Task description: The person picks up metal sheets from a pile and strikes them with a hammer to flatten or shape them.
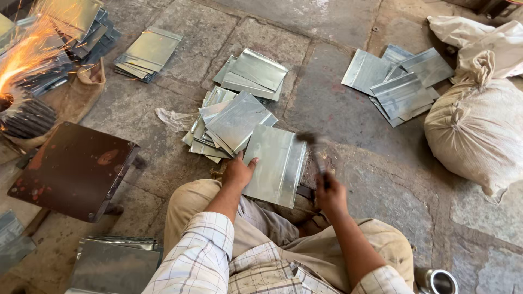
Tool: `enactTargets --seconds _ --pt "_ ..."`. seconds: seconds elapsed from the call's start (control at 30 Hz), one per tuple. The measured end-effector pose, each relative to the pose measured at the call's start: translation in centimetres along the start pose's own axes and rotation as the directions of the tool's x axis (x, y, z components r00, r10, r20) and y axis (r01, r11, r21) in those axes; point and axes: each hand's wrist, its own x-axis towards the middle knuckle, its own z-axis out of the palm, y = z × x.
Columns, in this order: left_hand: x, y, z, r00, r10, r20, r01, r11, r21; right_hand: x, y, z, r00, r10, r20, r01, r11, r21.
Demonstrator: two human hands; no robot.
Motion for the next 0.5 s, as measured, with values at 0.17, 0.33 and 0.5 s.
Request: enactTargets --seconds 0.17,0.33,0.5 --pt "0.9 0.2 -0.2 0.996 -0.083 0.03 0.085 0.995 -0.044 -0.4 -1.4 -0.6 0.986 0.159 0.05 -0.156 0.985 -0.074" --pt "0.8 -0.5 0.8 0.999 -0.021 -0.04 0.018 0.997 -0.077 -0.9 -0.6 -1.3 0.986 0.128 0.109 -0.113 0.985 -0.134" --pt "2.2 -1.3 1.3 0.997 -0.046 -0.066 0.034 0.986 -0.165 -0.2 4.5 -0.2 0.984 0.152 0.091 -0.133 0.972 -0.193"
